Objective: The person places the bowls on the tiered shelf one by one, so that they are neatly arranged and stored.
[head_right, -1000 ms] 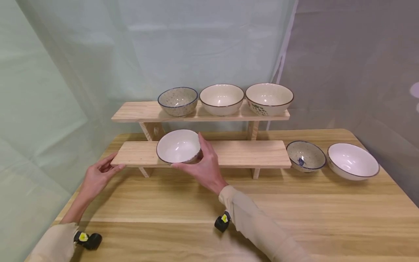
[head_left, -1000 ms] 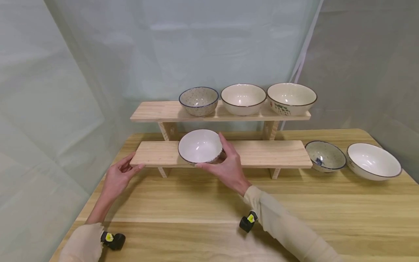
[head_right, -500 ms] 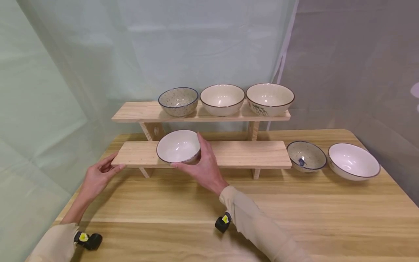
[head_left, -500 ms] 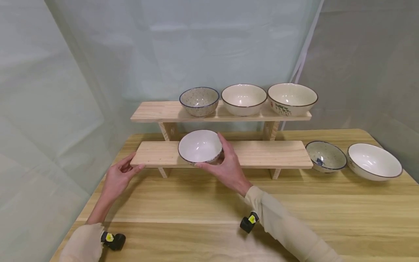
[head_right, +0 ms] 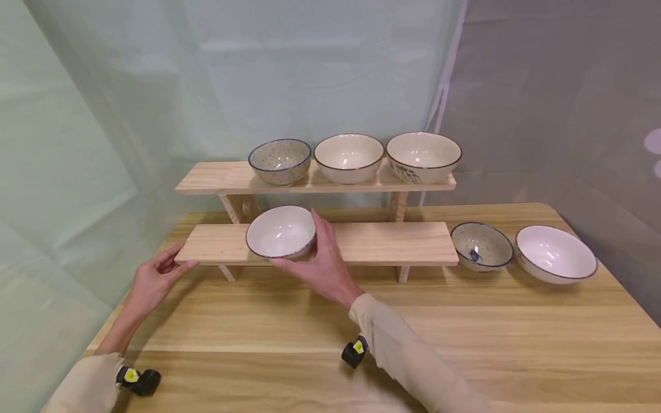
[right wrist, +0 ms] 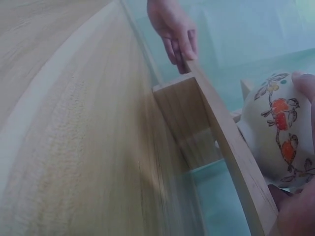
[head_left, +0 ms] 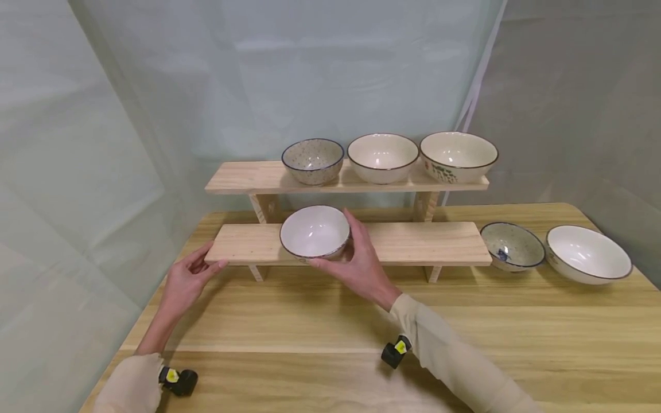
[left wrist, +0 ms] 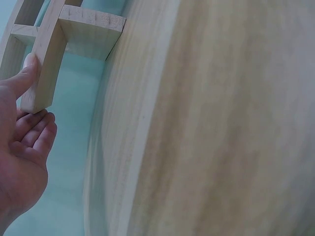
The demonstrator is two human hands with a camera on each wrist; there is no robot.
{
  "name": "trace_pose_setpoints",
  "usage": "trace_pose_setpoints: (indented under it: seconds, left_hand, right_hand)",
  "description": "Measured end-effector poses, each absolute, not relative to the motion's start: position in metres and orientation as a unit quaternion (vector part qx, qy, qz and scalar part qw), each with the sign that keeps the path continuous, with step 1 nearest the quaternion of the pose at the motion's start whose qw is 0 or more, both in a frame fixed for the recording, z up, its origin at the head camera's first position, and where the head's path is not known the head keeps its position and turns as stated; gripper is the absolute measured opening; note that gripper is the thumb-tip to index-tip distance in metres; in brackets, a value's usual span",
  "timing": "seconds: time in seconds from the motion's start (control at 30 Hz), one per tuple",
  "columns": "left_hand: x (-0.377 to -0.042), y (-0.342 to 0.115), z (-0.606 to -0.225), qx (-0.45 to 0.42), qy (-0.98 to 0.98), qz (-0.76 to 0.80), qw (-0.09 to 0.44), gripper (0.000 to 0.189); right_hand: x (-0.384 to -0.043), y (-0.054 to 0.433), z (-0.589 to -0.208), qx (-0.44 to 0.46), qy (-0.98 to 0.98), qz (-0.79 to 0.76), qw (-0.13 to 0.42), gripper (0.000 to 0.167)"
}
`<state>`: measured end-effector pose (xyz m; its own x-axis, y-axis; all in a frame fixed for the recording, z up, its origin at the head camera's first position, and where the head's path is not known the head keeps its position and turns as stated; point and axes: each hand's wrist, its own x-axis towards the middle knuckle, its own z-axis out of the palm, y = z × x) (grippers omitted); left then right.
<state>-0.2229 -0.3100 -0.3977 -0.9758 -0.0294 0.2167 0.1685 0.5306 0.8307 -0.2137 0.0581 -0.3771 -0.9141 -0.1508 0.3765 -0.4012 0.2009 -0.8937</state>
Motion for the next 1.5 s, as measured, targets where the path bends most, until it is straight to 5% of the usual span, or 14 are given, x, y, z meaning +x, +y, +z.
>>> trace_pose_setpoints:
  seconds: [0.97,1.5]
  left_hand:
    - [-0.224,-0.311,-0.399,-0.046,-0.869,-0.483,0.098,0.072]
    - [-0.224,-0.310,-0.399,-0.037,-0.868,-0.485,0.100,0.071]
  right_hand:
    - [-0.189,0.105,-0.392,0.265,-0.734,0.594,0.196,0.089]
    - [-0.167,0.151,-0.401,0.278,-0.752,0.557,0.215,0.087]
